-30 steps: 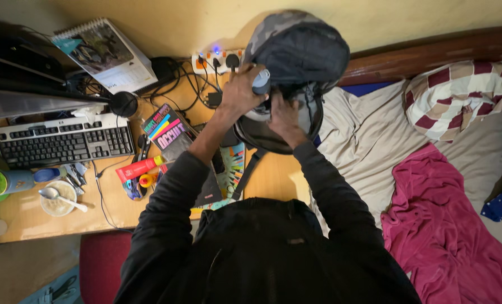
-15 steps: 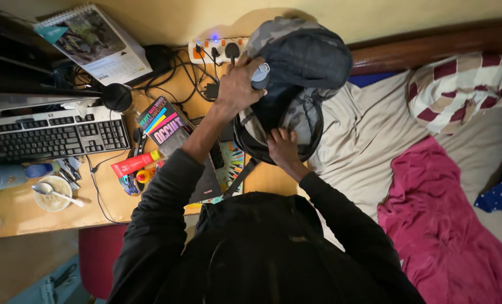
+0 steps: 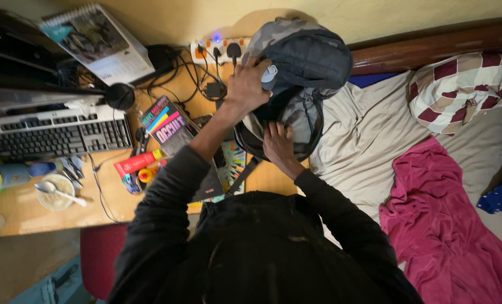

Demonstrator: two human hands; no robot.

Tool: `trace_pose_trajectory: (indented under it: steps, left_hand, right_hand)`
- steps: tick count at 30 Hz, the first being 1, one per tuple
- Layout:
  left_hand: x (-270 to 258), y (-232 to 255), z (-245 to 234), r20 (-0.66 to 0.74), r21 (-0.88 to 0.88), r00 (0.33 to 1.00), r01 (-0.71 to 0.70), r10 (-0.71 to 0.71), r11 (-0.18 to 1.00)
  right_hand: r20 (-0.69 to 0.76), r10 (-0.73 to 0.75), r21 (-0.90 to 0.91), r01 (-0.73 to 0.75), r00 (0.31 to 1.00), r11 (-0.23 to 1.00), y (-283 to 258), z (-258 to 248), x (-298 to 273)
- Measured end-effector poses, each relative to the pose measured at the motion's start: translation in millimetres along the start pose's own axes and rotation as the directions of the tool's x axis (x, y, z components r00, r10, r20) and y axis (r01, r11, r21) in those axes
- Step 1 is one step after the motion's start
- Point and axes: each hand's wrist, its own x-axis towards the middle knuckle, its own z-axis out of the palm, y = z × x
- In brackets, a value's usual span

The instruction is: The person opens a camouflage backpack and places a water bottle inside. They then pick up several books from the desk, briefly open one, and place each book into the backpack one by one. The person adjusts the items inside the bag to fit them neatly.

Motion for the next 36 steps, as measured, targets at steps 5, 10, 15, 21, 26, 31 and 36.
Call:
trace_pose_trajectory:
  steps: [5,10,15,21,26,31,36]
  left_hand:
    - [-1,-6,-1,-0.059,-0.045,0.997,0.052,-0.055,0.998]
    - [-9,-10,-7,0.002,-0.007,1.0,-0.004,0.004,1.0]
    - [1,-6,-14,0.06,0.08,0.998,-0.001,-0.004,0.997]
    - [0,-1,-19,0.075,0.075,0.997,-0.013,0.007,0.997]
    - [-7,3,-27,0.086,0.003,0.996,0.013,-0.013,1.0]
    - [-26,-8,-33,-0.133,-0.164,0.99,-0.064,0.042,0.984]
    - [-92,-59,-23,-0.386,-0.566,0.918,-0.161,-0.088,0.809]
  right_hand:
    - [0.031,0.078,0.058,-0.08,0.996,0.995,-5,-14,0]
    - [0.012,0.17,0.185,-0.169,0.985,0.968,-5,-37,10]
    - [-0.066,0.327,0.414,-0.273,0.943,0.868,9,-62,40]
    - [-0.213,0.33,0.567,-0.159,0.92,0.808,23,-73,59]
    - [-0.247,0.316,0.653,-0.084,0.916,0.753,23,-75,63]
    - [-0.339,0.327,0.675,-0.014,0.882,0.737,27,-79,54]
    - [-0.358,0.369,0.777,0.054,0.858,0.628,5,-81,18]
